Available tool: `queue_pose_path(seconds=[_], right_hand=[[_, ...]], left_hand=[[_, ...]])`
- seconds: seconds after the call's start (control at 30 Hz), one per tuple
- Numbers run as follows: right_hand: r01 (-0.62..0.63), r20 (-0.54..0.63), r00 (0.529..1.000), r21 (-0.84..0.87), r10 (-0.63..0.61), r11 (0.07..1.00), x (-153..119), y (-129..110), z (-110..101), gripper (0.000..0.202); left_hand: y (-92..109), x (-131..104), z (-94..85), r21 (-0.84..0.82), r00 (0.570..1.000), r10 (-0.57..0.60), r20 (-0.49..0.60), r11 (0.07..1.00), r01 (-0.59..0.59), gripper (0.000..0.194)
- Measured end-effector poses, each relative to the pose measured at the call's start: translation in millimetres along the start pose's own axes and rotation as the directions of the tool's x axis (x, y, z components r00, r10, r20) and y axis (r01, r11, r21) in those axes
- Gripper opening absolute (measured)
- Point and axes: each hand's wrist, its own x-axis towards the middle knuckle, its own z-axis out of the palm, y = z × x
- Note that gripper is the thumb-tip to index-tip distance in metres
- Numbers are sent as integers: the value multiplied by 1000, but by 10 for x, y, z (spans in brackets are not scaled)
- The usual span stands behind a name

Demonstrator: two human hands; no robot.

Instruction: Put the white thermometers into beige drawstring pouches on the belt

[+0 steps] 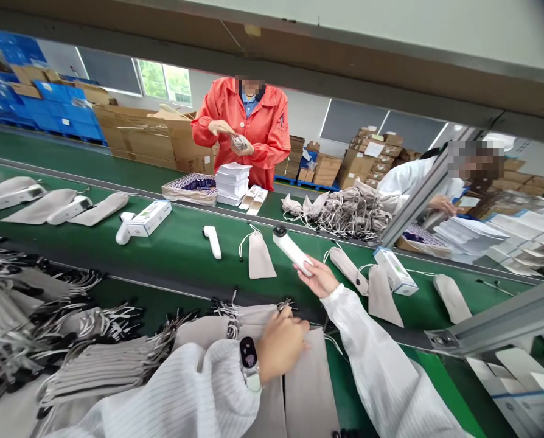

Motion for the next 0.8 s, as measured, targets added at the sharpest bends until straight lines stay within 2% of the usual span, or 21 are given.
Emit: queue_pose_path(seconds=[0.07, 0.13, 0.2, 0.23, 0.27, 0.3, 0.37, 0.43, 0.53, 0.63, 0.67, 0.7, 0.73, 0.77, 0.8], right_hand=[[7, 38, 999, 219, -16, 976, -143, -243, 0, 35], [-27, 163, 986, 397, -42, 917, -298, -459, 25, 45], [-103, 355, 933, 414, -56, 905, -433, -612, 59, 54], [-119, 412, 909, 395, -59, 911, -486, -663, 79, 57], [-110, 417, 906, 387, -68, 916, -525, -700, 99, 59], [-70, 369, 925, 390, -86, 918, -552, -726, 119, 61], [76, 160, 975, 400, -152, 913, -568, -765, 145, 66], [209, -32, 977, 372, -212, 905, -550, -802, 139, 64], [362, -234, 926, 319, -297, 876, -503, -854, 69, 44], [537, -433, 799, 201, -417, 819, -475, -858, -8, 34], [543, -439, 789, 169, -430, 822, -476, -839, -16, 33], [507, -395, 818, 153, -418, 848, -482, -812, -12, 30], [430, -299, 876, 135, -378, 893, -494, -776, 4, 29], [327, -151, 938, 88, -312, 941, -510, -735, 31, 33], [228, 11, 974, 4, -228, 974, -529, -692, 65, 39]], left_hand=[[14, 6, -101, -50, 1000, -12, -16, 999, 11, 14], [37, 11, -219, -154, 1000, -8, -14, 988, 6, 17], [56, 17, -334, -281, 999, 43, -5, 959, -43, 14], [61, 22, -384, -330, 997, 74, -4, 941, -71, 13], [63, 26, -427, -360, 995, 100, -2, 928, -94, 14], [61, 31, -462, -375, 992, 123, 2, 920, -113, 13], [47, 39, -508, -386, 985, 169, 16, 910, -150, 9], [27, 43, -528, -406, 976, 219, 15, 893, -194, 15], [9, 44, -529, -423, 969, 248, -5, 877, -227, 19], [13, 49, -520, -442, 967, 254, -21, 865, -237, 17], [14, 52, -518, -454, 970, 239, -42, 860, -232, 15], [13, 54, -517, -465, 976, 205, -75, 858, -216, 14], [9, 56, -518, -476, 982, 145, -124, 859, -187, 13], [1, 57, -520, -486, 981, 68, -181, 861, -149, 14], [-11, 57, -524, -495, 971, -15, -240, 862, -109, 15]])
